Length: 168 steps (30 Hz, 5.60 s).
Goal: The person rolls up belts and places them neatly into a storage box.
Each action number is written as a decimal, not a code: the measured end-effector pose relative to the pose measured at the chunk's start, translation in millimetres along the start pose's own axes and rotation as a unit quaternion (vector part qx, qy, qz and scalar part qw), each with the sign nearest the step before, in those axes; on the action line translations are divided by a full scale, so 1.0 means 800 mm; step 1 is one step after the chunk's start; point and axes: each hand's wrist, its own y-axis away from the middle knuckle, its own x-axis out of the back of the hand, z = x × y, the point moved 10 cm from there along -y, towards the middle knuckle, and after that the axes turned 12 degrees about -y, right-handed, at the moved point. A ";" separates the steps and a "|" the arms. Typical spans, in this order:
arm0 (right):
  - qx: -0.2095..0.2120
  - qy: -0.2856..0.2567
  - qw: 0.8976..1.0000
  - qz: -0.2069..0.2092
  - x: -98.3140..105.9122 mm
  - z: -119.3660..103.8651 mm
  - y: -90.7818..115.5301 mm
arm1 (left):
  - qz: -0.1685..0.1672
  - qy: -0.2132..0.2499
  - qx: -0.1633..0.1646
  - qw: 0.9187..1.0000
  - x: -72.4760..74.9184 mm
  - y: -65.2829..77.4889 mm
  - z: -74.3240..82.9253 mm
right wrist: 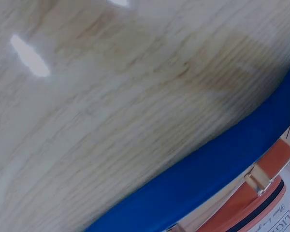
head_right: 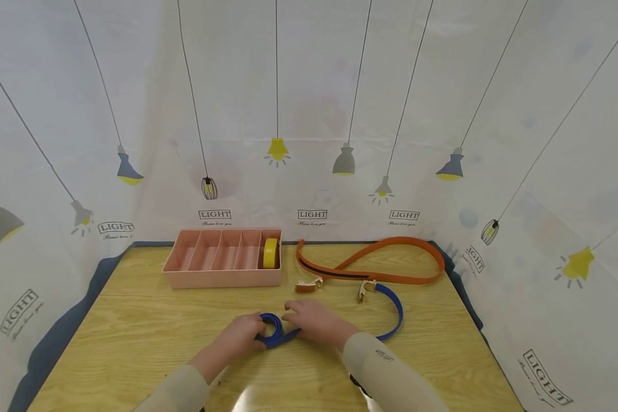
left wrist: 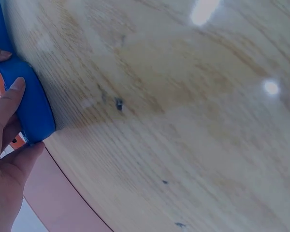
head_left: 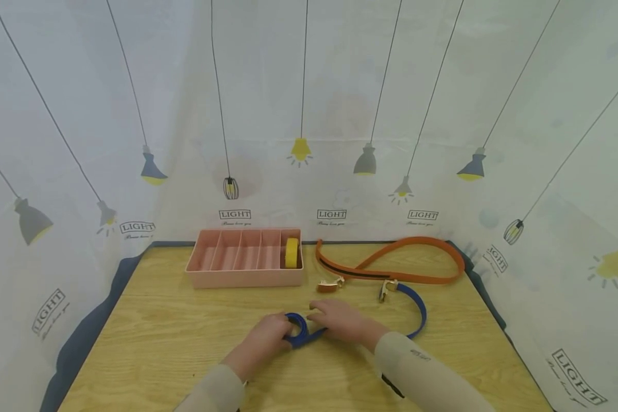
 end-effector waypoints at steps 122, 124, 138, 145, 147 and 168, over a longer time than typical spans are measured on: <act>0.065 0.075 0.995 -0.025 0.000 -0.028 0.009 | 0.037 0.050 0.002 0.998 -0.011 0.007 0.007; 0.049 0.090 0.994 -0.035 0.001 -0.024 0.006 | 0.030 0.058 0.001 0.998 -0.011 0.008 0.009; 0.114 0.128 0.984 0.041 0.006 -0.043 -0.014 | 0.028 0.059 -0.054 0.996 -0.006 0.003 0.016; 0.084 0.140 0.986 0.048 0.013 -0.046 -0.019 | 0.020 0.014 -0.073 0.997 0.001 -0.001 0.020; 0.068 0.139 0.987 0.039 0.010 -0.044 -0.019 | 0.024 0.007 -0.078 0.997 0.003 -0.001 0.022; -0.044 0.089 0.995 0.009 0.003 -0.032 -0.042 | 0.080 0.041 0.043 0.995 0.002 -0.017 0.015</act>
